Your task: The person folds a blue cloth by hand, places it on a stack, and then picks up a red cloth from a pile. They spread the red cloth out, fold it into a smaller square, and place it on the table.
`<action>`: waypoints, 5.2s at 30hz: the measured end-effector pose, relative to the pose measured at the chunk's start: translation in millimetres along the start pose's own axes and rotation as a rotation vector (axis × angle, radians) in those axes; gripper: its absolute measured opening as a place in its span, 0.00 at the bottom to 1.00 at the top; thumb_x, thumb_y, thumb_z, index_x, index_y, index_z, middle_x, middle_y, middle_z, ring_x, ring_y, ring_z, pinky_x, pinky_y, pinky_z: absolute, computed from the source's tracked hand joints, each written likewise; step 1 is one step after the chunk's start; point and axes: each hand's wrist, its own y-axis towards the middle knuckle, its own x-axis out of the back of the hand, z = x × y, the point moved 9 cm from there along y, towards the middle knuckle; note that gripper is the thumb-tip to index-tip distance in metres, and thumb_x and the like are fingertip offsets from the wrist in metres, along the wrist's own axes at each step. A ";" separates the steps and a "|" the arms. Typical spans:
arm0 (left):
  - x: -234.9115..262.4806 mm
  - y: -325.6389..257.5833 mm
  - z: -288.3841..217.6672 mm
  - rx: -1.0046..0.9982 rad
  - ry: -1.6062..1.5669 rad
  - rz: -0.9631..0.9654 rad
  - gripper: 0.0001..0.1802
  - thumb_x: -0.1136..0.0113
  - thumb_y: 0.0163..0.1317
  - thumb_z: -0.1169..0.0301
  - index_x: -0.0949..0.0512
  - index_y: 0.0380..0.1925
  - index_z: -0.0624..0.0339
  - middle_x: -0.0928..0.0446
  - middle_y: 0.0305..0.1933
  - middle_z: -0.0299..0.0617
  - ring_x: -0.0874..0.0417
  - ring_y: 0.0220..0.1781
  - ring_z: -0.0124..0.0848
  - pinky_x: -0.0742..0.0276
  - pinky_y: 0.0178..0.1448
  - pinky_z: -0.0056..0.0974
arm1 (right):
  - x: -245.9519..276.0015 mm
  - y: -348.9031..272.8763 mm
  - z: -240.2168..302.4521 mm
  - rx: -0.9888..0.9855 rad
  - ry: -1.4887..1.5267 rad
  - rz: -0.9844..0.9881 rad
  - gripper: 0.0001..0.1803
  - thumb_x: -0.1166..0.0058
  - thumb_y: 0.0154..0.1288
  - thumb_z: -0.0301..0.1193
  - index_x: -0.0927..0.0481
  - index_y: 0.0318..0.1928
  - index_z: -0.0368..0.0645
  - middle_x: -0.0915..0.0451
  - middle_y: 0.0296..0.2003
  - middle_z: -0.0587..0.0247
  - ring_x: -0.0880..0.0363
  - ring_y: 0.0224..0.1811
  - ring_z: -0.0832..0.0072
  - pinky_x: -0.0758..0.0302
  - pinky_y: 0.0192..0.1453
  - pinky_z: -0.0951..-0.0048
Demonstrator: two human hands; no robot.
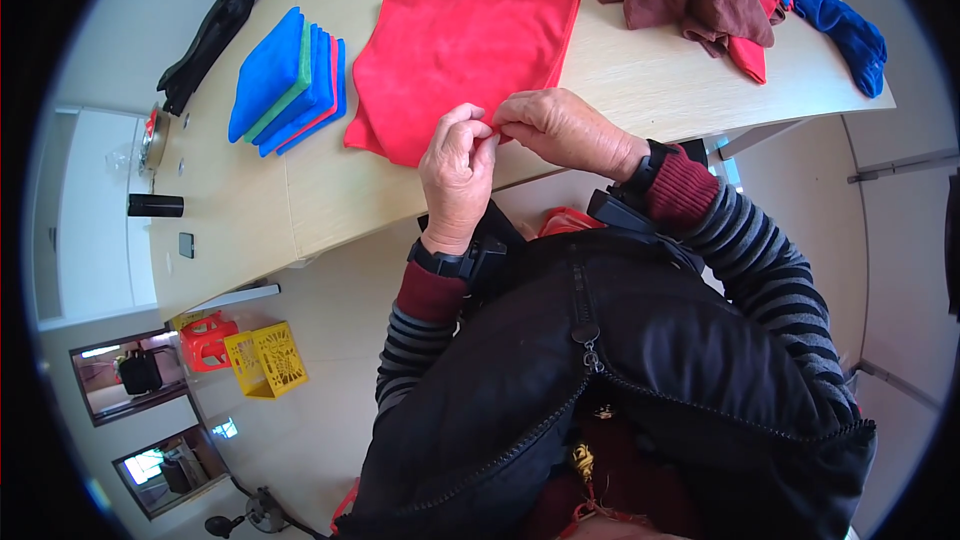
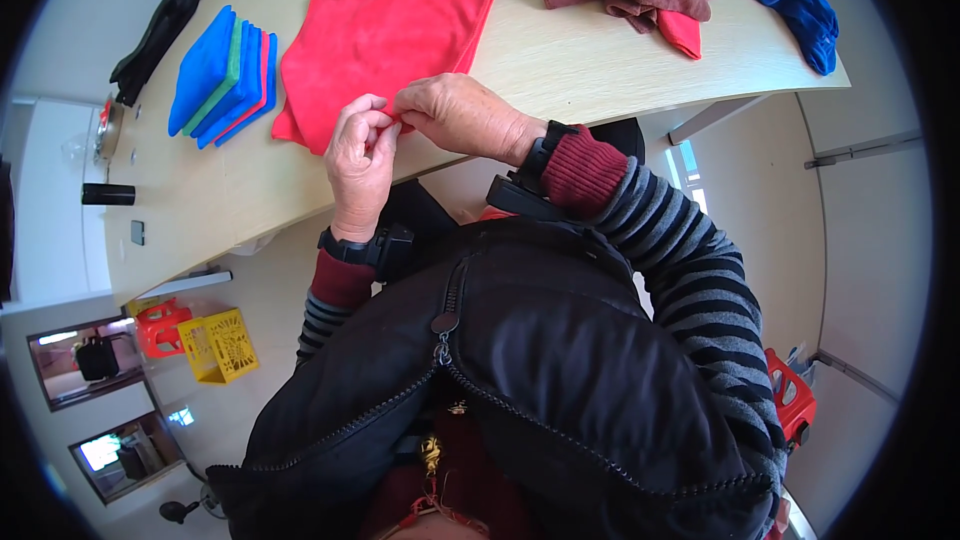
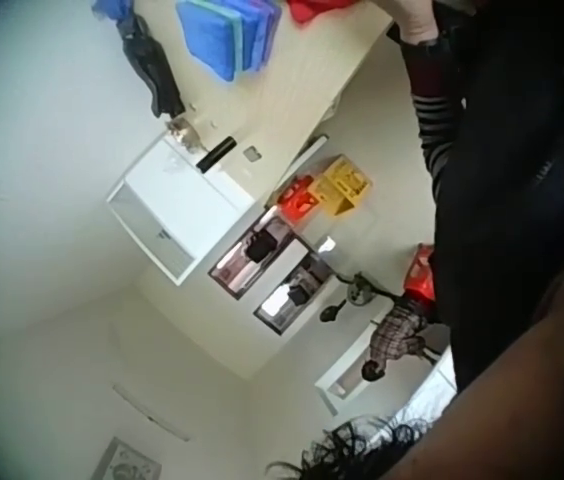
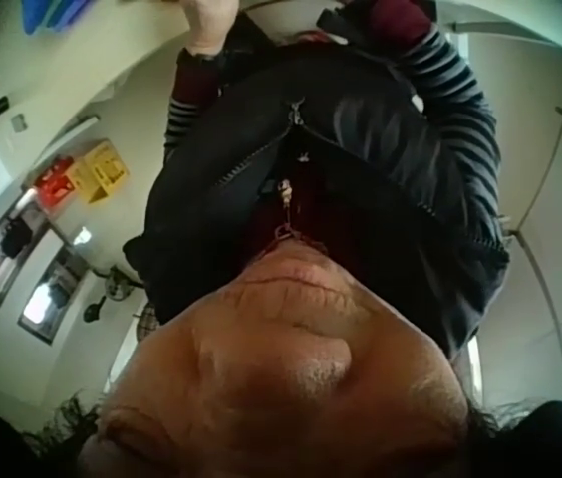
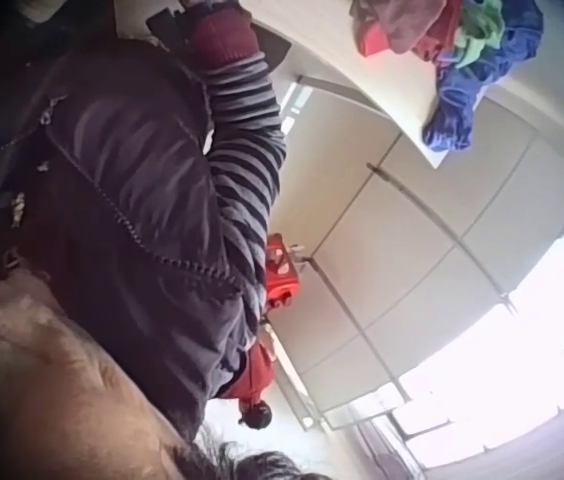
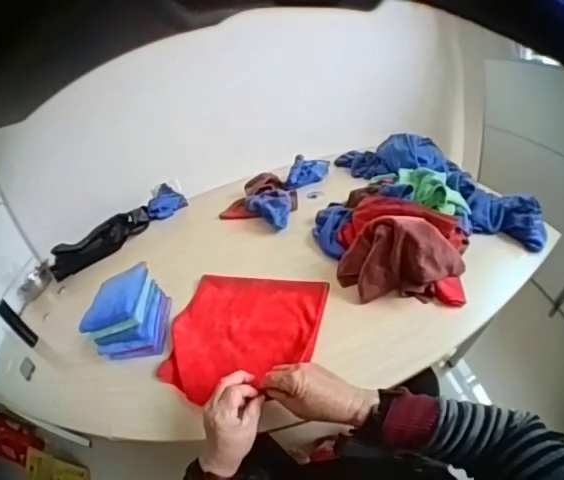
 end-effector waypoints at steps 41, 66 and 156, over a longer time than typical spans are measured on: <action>96.0 11.4 111.1 0.148 0.436 -0.120 0.06 0.33 0.58 0.75 0.20 0.34 0.62 0.20 0.37 0.46 0.18 0.40 0.46 0.23 0.43 0.46 | 129.6 77.1 -55.8 -0.331 0.192 -0.212 0.14 0.44 0.77 0.38 0.15 0.52 0.42 0.18 0.28 0.73 0.21 0.27 0.89 0.29 0.30 0.86; 47.7 24.4 102.5 0.031 0.394 0.095 0.06 0.33 0.60 0.74 0.17 0.37 0.60 0.19 0.38 0.48 0.16 0.39 0.50 0.21 0.42 0.47 | 143.3 73.5 -81.9 -0.416 0.157 -0.227 0.14 0.45 0.77 0.38 0.15 0.51 0.43 0.17 0.28 0.74 0.19 0.27 0.89 0.28 0.30 0.86; 128.8 36.3 142.1 0.370 -0.356 -0.024 0.05 0.40 0.69 0.74 0.25 0.35 0.62 0.26 0.28 0.31 0.28 0.27 0.18 0.31 0.31 0.28 | 166.4 29.2 -22.7 -0.438 0.285 -0.357 0.11 0.45 0.77 0.34 0.17 0.52 0.45 0.20 0.27 0.75 0.24 0.26 0.90 0.30 0.30 0.87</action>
